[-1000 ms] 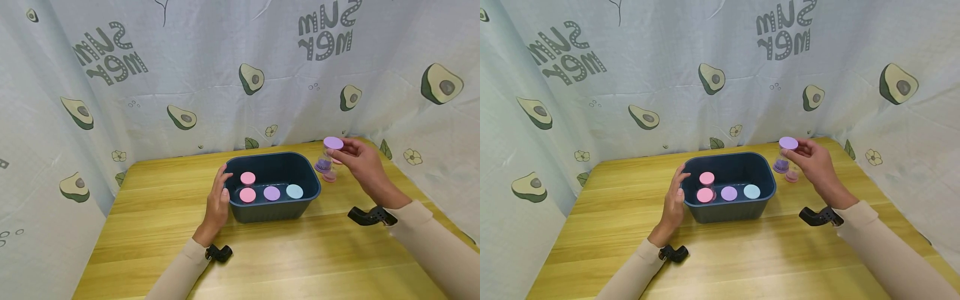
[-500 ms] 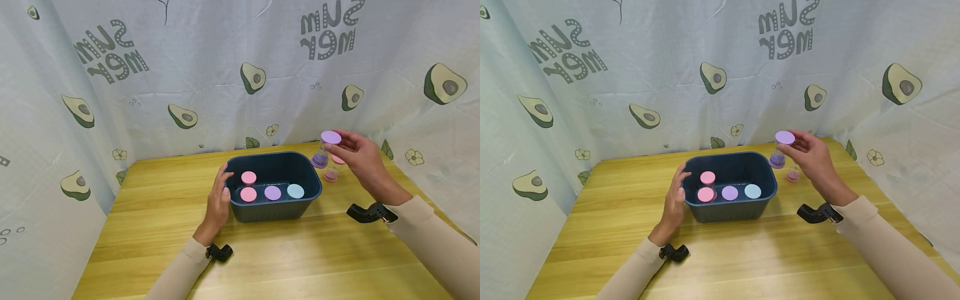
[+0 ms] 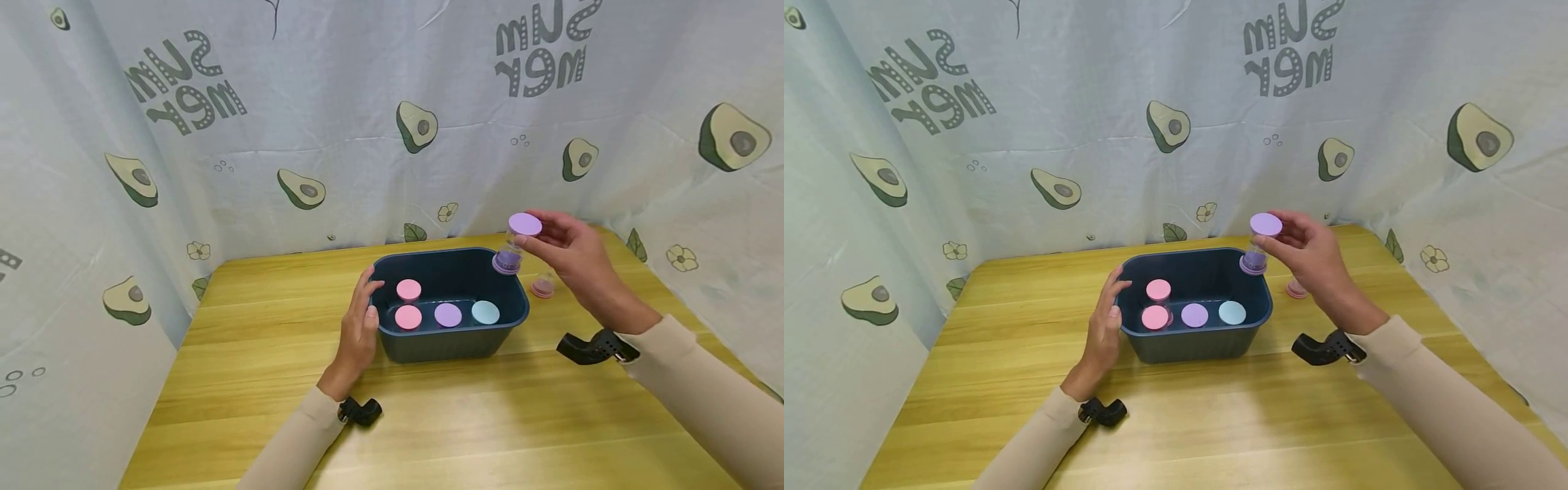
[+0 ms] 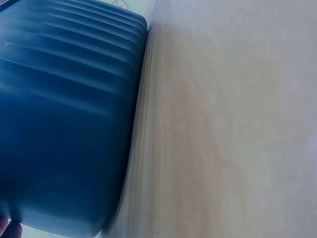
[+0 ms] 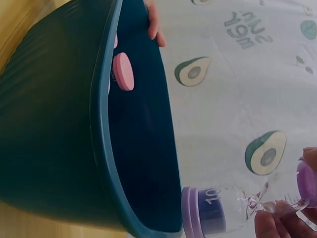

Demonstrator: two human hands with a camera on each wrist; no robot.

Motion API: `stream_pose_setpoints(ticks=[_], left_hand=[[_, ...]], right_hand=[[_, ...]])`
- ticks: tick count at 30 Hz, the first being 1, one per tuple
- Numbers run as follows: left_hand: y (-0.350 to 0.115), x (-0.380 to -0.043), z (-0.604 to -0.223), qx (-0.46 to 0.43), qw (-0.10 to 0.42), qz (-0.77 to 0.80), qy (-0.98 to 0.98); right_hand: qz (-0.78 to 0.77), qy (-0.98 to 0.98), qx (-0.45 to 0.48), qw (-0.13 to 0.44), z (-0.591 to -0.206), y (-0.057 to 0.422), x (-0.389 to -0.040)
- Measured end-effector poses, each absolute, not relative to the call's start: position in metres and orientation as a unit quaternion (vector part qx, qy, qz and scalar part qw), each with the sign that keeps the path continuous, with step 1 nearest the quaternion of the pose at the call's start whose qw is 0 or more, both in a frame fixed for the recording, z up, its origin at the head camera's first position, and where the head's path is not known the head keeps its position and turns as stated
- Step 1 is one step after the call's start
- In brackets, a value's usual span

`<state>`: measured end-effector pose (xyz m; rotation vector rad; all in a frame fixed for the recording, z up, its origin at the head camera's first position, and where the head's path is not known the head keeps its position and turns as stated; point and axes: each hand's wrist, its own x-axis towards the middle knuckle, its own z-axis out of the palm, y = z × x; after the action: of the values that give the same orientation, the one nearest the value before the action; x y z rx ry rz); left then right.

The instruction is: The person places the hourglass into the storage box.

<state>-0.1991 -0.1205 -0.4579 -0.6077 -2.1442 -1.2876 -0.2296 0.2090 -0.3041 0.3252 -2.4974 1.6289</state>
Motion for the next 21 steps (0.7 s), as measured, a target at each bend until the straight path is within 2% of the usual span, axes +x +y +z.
stream_pose_setpoints(ticks=[21], left_hand=[[-0.121, -0.201, -0.459, -0.222, 0.278, -0.478, -0.803]], right_hand=[[0.571, -0.809, 0.133, 0.042, -0.316, 0.176, -0.238]])
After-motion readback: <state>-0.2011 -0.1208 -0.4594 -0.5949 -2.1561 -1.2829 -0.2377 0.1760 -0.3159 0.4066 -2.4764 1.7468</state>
